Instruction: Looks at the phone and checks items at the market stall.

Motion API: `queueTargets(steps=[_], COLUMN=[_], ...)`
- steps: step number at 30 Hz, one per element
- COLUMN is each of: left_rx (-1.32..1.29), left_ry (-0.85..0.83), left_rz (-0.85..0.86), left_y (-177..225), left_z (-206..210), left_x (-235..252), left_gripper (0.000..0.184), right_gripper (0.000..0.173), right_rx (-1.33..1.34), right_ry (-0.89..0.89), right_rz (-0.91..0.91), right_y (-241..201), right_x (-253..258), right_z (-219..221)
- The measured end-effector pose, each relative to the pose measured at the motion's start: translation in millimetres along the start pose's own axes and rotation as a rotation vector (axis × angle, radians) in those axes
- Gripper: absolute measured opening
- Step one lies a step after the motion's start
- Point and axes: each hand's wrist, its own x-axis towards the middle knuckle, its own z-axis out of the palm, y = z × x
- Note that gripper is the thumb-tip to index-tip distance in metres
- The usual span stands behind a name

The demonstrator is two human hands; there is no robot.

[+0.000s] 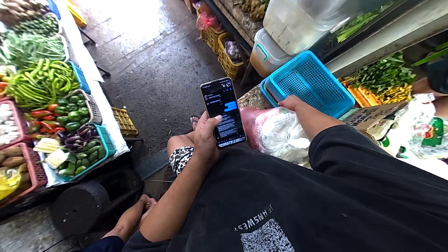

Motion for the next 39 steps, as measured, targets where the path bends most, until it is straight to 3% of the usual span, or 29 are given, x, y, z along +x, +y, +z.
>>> queueTargets(steps=[14, 19, 27, 32, 39], left_rx=[0.014, -0.036, -0.003, 0.003, 0.018], left_ry=[-0.03, -0.179, -0.305, -0.349, -0.317], left_rz=[-0.003, 0.035, -0.037, -0.07, -0.067], left_y=[-1, 0, -13, -9, -10], left_z=[-2, -7, -7, 5, 10], left_x=[3, 8, 34, 37, 46], left_gripper=[0.037, 0.042, 0.041, 0.03, 0.03], right_gripper=[0.057, 0.061, 0.047, 0.044, 0.04], right_rx=[0.037, 0.322, 0.176, 0.143, 0.249], right_ry=[0.01, 0.092, 0.034, 0.13, 0.438], right_rz=[0.009, 0.034, -0.18, -0.175, -0.121], right_y=[3, -1, 27, 25, 34], right_x=[3, -28, -65, -84, -154], right_z=[1, 8, -12, -19, -97])
